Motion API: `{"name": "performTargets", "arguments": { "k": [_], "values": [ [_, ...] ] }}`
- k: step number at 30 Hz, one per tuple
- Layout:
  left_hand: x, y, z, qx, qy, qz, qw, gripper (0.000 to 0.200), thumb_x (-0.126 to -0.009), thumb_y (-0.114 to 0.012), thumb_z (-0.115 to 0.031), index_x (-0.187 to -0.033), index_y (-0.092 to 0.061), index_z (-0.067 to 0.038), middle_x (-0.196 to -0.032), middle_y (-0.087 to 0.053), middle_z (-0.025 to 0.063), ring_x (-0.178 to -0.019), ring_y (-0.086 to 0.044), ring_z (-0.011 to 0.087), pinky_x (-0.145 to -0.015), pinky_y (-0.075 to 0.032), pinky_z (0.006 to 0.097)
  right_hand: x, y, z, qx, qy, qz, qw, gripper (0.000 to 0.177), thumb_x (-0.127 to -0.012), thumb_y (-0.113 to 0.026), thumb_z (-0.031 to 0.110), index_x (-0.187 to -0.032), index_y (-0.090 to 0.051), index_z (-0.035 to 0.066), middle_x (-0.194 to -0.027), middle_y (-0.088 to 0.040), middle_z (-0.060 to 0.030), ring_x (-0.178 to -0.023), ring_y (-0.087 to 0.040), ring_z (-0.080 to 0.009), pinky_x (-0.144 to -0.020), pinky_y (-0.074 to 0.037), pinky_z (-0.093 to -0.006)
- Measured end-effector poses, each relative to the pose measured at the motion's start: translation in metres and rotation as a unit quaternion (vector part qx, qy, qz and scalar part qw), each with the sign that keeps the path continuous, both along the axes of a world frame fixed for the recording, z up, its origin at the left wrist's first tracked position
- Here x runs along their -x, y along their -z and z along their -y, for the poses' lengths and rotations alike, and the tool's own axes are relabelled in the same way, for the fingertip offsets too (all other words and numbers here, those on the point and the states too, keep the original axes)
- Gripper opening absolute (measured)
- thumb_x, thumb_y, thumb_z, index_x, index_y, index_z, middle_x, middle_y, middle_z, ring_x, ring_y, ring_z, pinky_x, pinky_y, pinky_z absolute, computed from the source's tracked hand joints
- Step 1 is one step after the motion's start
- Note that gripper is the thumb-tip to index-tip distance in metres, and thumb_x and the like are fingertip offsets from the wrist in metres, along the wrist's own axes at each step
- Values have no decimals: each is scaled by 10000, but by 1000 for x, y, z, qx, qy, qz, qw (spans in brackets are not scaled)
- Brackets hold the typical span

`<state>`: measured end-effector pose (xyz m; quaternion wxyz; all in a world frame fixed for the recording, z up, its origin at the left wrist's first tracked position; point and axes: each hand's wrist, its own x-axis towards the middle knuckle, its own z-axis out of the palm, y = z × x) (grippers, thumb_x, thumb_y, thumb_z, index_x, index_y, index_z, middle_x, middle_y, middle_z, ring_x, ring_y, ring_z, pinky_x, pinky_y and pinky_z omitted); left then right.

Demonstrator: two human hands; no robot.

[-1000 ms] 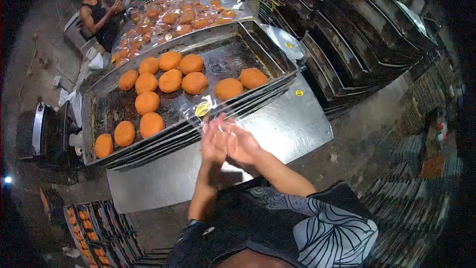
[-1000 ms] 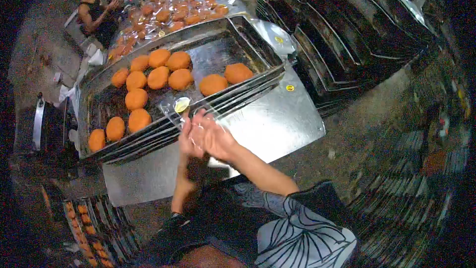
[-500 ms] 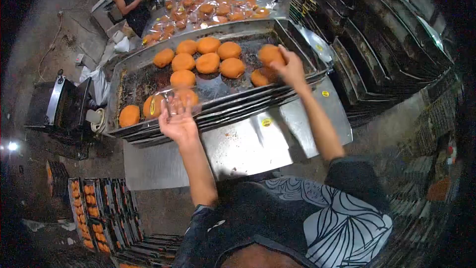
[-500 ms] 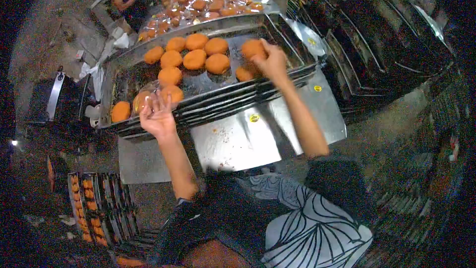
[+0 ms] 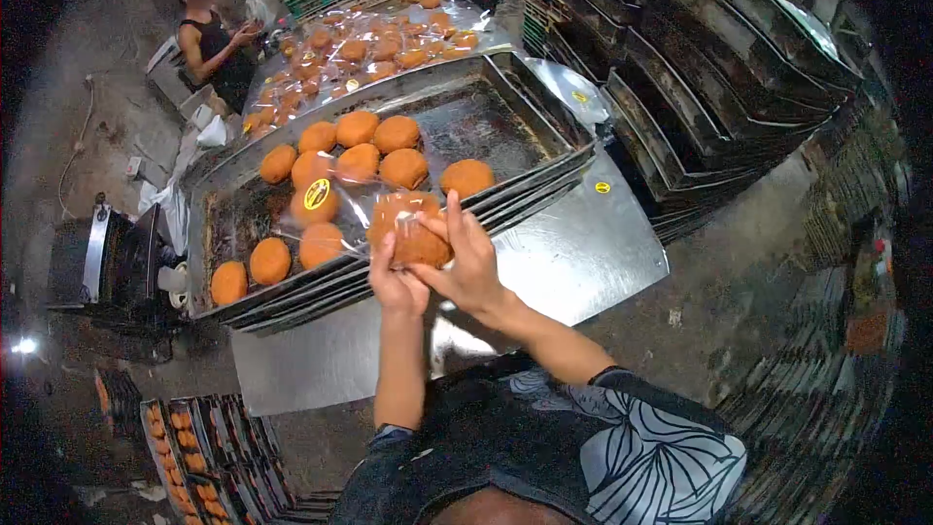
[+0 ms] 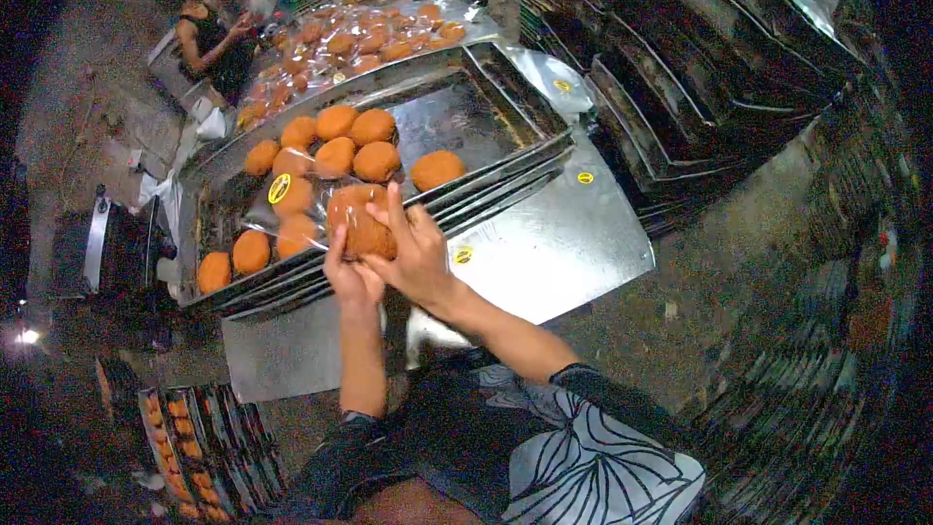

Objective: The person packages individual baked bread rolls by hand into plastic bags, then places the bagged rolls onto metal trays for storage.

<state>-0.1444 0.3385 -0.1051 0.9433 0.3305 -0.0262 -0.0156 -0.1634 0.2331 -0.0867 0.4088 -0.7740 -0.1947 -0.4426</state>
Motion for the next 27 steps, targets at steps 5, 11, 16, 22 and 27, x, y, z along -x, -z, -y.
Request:
{"name": "performTargets", "arguments": {
  "k": [5, 11, 16, 22, 27],
  "values": [
    [14, -7, 27, 50, 91, 76, 992, 492, -804, -446, -328, -1195, -367, -39, -1181, -444, 141, -1090, -434, 279, -938, -332, 416, 6, 3, 5, -62, 2, -71, 996, 1006, -564, -762, 154, -1300, -108, -52, -1056, -552, -149, -1009, -503, -278, -830, -413, -334],
    [15, 24, 26, 63, 40, -75, 994, 444, -800, -485, -163, -1196, -347, -19, -1130, -473, 115, -1019, -484, 243, -874, -397, 383, 0, 11, 36, -144, -112, -236, 955, 759, -624, -727, 216, -1228, -319, 8, -921, -488, -96, -907, -500, -167, -679, -450, -282],
    [30, 61, 42, -337, 108, 9, 935, 281, -761, -587, -110, -1000, -523, 23, -842, -566, 62, -778, -533, 121, -714, -446, 245, -89, -35, 76, -32, -133, -275, 952, 208, -737, -577, 214, -730, -651, 20, -576, -583, -130, -539, -563, -251, -554, -433, -333],
    [34, 288, 68, -667, 86, 429, 602, 320, -642, -647, -147, -919, -544, -23, -771, -528, 137, -771, -493, 303, -692, -422, 370, -111, -55, 37, 32, -251, -23, 967, 431, -715, -606, 175, -1096, -491, 9, -1102, -482, -205, -1063, -428, -338, -919, -323, -366],
    [20, 232, 44, -609, 227, 267, 712, 222, -788, -500, -195, -864, -580, -2, -870, -589, 115, -803, -556, 195, -737, -435, 308, 25, 146, 120, 19, -356, -634, 686, 278, -740, -625, 204, -945, -614, 16, -853, -627, -117, -837, -565, -159, -801, -415, -304]
  ]
}}
